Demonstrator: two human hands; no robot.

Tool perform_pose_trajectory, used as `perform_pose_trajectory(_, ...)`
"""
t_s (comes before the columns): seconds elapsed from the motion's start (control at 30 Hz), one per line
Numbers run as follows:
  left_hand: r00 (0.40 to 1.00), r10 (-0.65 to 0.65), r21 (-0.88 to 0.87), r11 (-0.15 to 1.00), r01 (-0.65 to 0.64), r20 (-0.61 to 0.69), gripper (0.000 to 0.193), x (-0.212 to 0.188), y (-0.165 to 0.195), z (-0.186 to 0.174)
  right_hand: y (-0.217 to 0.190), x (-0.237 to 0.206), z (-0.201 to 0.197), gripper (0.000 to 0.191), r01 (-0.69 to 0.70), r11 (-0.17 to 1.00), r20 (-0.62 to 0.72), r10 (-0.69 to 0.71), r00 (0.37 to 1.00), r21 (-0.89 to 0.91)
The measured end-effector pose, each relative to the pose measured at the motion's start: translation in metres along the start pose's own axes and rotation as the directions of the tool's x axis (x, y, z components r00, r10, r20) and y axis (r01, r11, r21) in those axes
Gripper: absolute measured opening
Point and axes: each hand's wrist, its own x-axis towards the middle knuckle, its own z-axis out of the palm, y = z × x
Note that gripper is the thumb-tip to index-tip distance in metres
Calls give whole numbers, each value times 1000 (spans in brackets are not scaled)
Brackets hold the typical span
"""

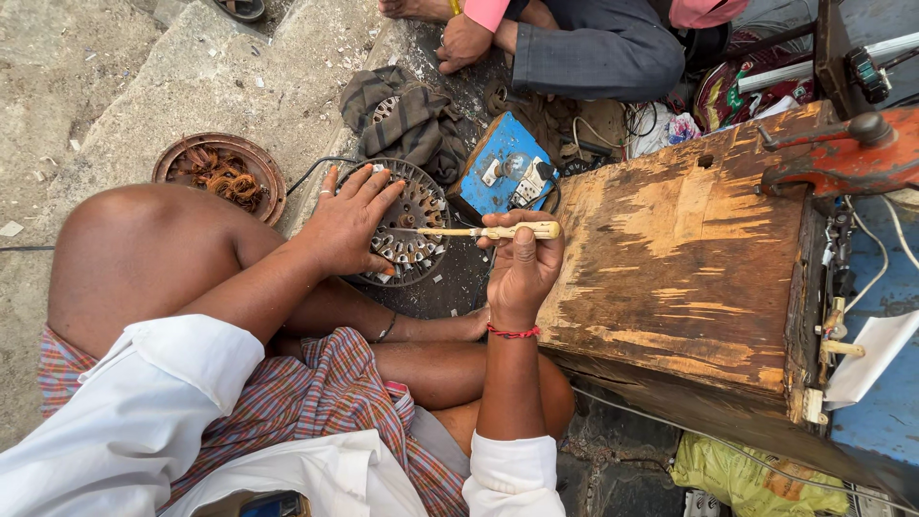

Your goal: The person sits on the ground holding a motor rotor/armature assembly in their lap and uses a screwdriver to work around its slots and center, turning the assembly to reach different sides while continuing to work on it with the tool.

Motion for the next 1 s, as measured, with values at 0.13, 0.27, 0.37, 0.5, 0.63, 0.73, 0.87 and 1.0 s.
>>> perform_pose_trajectory(0.13, 1000, 14, 5, 1000, -14, -20, 135, 0, 4, -3, 7, -1, -7, 17, -5, 999, -51, 7, 999, 38)
perform_pose_trajectory(0.27, 996, 60, -22, 998, -62, -70, 133, 0, 3, -1, 18, 7, -26, 17, -39, 994, -206, 60, 977, 106)
perform_pose_trajectory(0.37, 992, 74, -61, 995, -80, -99, 132, -1, 1, 2, 22, 11, -39, 19, -76, 981, -279, 124, 952, 176)
perform_pose_trajectory(0.5, 990, 91, -63, 993, -98, -103, 133, -1, -3, 6, 24, 8, -40, 19, -68, 983, -269, 113, 956, 173)
perform_pose_trajectory(0.63, 994, 69, -34, 997, -72, -87, 136, -1, -5, 8, 12, 9, -44, 22, -16, 961, -278, 96, 956, 277)
perform_pose_trajectory(0.73, 994, 61, -25, 998, -63, -93, 137, -1, -6, 8, -4, 13, -55, 20, 48, 983, -359, 19, 933, 177)
perform_pose_trajectory(0.87, 994, 48, -65, 996, -55, -99, 139, -1, -6, 8, -7, 10, -56, 22, 59, 986, -349, -1, 937, 155)
perform_pose_trajectory(1.0, 993, 37, -72, 996, -44, -108, 140, -1, -4, 8, 1, 4, -38, 24, 65, 996, -266, -45, 963, 68)
